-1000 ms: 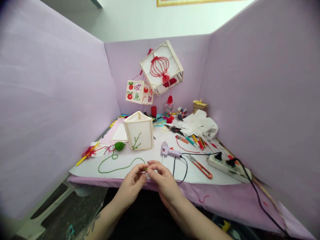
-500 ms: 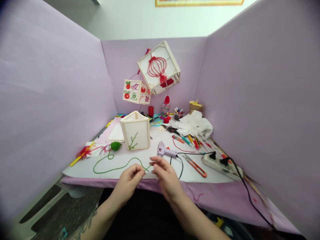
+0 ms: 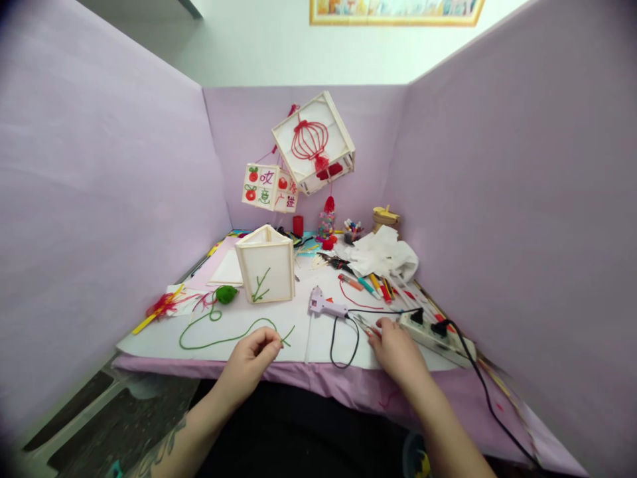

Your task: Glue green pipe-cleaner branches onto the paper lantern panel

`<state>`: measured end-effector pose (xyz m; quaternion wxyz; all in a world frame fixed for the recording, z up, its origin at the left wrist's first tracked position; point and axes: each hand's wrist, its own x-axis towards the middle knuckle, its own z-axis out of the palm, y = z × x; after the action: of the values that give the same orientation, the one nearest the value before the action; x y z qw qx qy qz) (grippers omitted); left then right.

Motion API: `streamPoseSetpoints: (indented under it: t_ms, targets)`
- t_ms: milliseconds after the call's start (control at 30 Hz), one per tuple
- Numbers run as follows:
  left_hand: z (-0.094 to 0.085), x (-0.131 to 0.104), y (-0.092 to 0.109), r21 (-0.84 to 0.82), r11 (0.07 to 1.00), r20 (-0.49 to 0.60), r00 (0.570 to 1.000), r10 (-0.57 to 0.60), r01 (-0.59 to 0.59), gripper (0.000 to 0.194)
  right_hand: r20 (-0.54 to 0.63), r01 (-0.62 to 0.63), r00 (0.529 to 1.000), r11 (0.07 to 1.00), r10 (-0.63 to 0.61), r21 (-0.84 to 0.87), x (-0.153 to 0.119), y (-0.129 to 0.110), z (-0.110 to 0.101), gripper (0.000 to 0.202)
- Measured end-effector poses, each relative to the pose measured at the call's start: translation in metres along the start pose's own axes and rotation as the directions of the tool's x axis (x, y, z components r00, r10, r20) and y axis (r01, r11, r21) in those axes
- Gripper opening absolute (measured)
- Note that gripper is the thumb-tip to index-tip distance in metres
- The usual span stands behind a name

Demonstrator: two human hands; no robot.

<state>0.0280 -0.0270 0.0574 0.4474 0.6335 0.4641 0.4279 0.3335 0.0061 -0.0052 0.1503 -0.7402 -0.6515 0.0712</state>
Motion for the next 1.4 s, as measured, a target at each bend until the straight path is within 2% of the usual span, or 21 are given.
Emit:
streamPoseSetpoints:
  t_ms: [67,133,200,267,300,333,400,467,567,633,900,1033,1167,1267,1400]
  targets:
    - [-0.003,-0.001,0.000,0.003,1.000,-0.009,1.000,-0.002,0.002,0.019,0.076,-0.032,0.997,0.997,0.027,0.074,0.003,0.007,-0.003,0.018]
    - [-0.005,-0.002,-0.001,0.004,1.000,-0.027,1.000,-0.004,0.004,0.020,0.082,-0.053,0.996,0.995,0.046,0.086,0.001,0.016,-0.012,0.003]
    - [-0.006,0.000,-0.002,0.007,1.000,-0.044,0.999,-0.001,0.001,0.020,-0.003,-0.060,0.998,0.991,0.061,0.118,-0.009,0.019,-0.023,0.017]
    - [-0.004,0.002,-0.003,0.010,1.000,-0.054,0.998,0.007,-0.007,0.021,-0.088,-0.024,0.995,0.955,0.052,0.295,-0.024,0.010,-0.034,0.020]
    - [-0.003,0.003,-0.003,0.010,1.000,-0.056,0.998,0.012,-0.011,0.021,-0.094,0.022,0.995,0.900,0.021,0.436,-0.033,0.001,-0.038,0.019]
    - [-0.001,0.003,-0.003,0.009,1.000,-0.058,0.998,0.013,-0.012,0.022,-0.069,0.053,0.997,0.802,-0.015,0.595,-0.042,-0.011,-0.040,0.019]
    - [0.002,0.004,-0.003,0.006,1.000,-0.061,0.998,0.000,0.000,0.024,0.056,0.075,0.982,0.636,-0.182,0.768,-0.058,-0.043,-0.038,0.024]
    - [0.004,0.002,-0.002,-0.011,1.000,-0.075,0.997,-0.020,0.020,0.026,0.092,0.138,0.941,0.618,-0.326,0.774,-0.070,-0.076,-0.029,0.025]
    - [0.005,-0.002,-0.003,-0.044,0.999,-0.122,0.992,-0.032,0.027,0.027,0.069,0.173,0.930,0.598,-0.360,0.783,-0.077,-0.114,-0.010,0.029]
    - [0.005,-0.004,-0.003,-0.046,0.999,-0.150,0.988,-0.031,0.025,0.027,0.072,0.146,0.938,0.574,-0.339,0.806,-0.078,-0.127,-0.001,0.034]
    - [0.008,-0.005,-0.001,0.010,0.999,-0.137,0.990,-0.039,0.041,0.028,0.148,-0.046,0.963,0.401,-0.227,0.915,-0.077,-0.135,0.000,0.025]
    - [0.012,-0.005,-0.001,0.037,0.999,-0.112,0.994,-0.012,0.016,0.027,0.242,-0.182,0.945,0.262,-0.221,0.948,-0.075,-0.141,0.004,0.027]
    - [0.011,-0.006,-0.003,0.126,0.990,-0.107,0.991,0.079,-0.065,0.022,0.295,-0.270,0.923,0.127,-0.248,0.954,-0.074,-0.145,0.007,0.037]
    - [0.010,-0.006,-0.004,0.193,0.973,-0.107,0.983,0.148,-0.125,0.018,0.326,-0.313,0.909,0.088,-0.259,0.946,-0.074,-0.147,0.007,0.038]
    - [0.011,-0.004,-0.006,0.219,0.967,-0.096,0.984,0.152,-0.128,0.018,0.359,-0.354,0.895,0.067,-0.266,0.933,-0.074,-0.146,0.010,0.039]
